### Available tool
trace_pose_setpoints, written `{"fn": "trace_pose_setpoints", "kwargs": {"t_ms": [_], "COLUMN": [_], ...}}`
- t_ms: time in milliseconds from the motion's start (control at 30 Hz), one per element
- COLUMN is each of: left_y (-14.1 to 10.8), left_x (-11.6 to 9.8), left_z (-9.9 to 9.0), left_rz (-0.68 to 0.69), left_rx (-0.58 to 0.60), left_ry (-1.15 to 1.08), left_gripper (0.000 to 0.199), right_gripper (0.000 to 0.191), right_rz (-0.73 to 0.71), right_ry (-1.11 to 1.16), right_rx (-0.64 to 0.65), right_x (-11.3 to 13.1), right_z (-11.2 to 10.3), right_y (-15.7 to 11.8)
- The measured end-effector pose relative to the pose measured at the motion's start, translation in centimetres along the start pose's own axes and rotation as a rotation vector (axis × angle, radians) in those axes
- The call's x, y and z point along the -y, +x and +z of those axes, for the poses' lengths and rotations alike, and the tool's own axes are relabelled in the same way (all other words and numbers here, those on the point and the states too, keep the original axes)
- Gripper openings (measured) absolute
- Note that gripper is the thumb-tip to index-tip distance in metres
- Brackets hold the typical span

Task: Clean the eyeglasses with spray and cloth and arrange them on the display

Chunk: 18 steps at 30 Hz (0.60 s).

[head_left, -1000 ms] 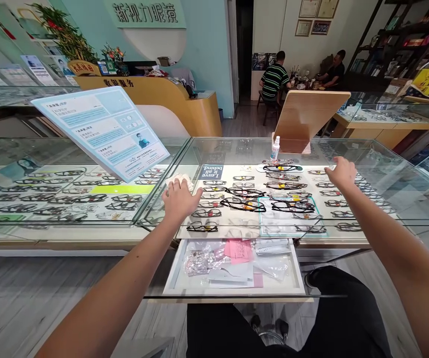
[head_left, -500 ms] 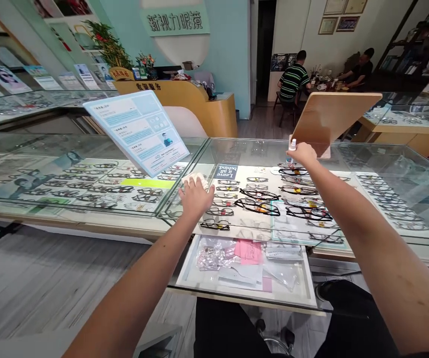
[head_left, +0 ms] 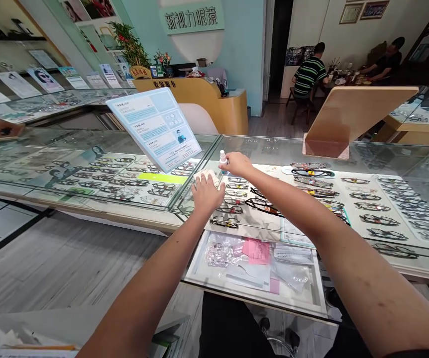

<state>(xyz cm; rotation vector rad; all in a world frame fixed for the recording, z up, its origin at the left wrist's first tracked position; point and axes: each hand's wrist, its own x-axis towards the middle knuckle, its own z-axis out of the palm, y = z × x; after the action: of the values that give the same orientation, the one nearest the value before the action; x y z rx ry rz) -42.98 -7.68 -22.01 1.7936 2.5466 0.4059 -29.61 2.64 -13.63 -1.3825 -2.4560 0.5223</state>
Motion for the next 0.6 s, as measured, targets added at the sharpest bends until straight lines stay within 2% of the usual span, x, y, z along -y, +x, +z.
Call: {"fn": "trace_pose_setpoints", "kwargs": {"t_ms": [200, 267, 333, 400, 433, 467, 500, 533, 600], "left_y": [0.1, 0.1, 0.1, 0.0, 0.0, 0.1, 0.1, 0.1, 0.2], "left_x": [0.0, -0.1, -0.1, 0.0, 0.0, 0.1, 0.1, 0.1, 0.1], "left_z": [0.2, 0.2, 0.1, 0.1, 0.1, 0.1, 0.2, 0.2, 0.2], "left_rz": [0.004, 0.001, 0.007, 0.015, 0.026, 0.033, 0.036, 0.036, 0.027], "left_rx": [-0.010, -0.008, -0.008, -0.005, 0.002, 0.008, 0.011, 0.010, 0.000], "left_ry": [0.006, 0.014, 0.017, 0.018, 0.019, 0.017, 0.015, 0.012, 0.006], "left_gripper": [0.084, 0.084, 0.084, 0.084, 0.083, 0.083, 0.084, 0.084, 0.085], "right_gripper": [0.040, 0.045, 0.051, 0.044, 0.037, 0.031, 0.025, 0.019, 0.021], "right_rz": [0.031, 0.054, 0.036, -0.065, -0.144, -0.226, -0.287, -0.350, -0.460], "right_ry": [-0.015, -0.017, 0.006, 0.055, 0.085, 0.104, 0.123, 0.143, 0.161], "right_rx": [0.012, 0.014, -0.050, -0.188, -0.260, -0.280, -0.239, -0.146, 0.098], "right_x": [0.3, 0.4, 0.9, 1.8, 2.4, 3.0, 3.5, 3.9, 3.9], "right_z": [0.8, 0.3, -0.7, -1.9, -2.3, -2.6, -2.4, -1.9, 0.4], "right_y": [-0.1, -0.7, -2.4, -5.8, -8.2, -11.1, -14.2, -17.4, -23.3]}}
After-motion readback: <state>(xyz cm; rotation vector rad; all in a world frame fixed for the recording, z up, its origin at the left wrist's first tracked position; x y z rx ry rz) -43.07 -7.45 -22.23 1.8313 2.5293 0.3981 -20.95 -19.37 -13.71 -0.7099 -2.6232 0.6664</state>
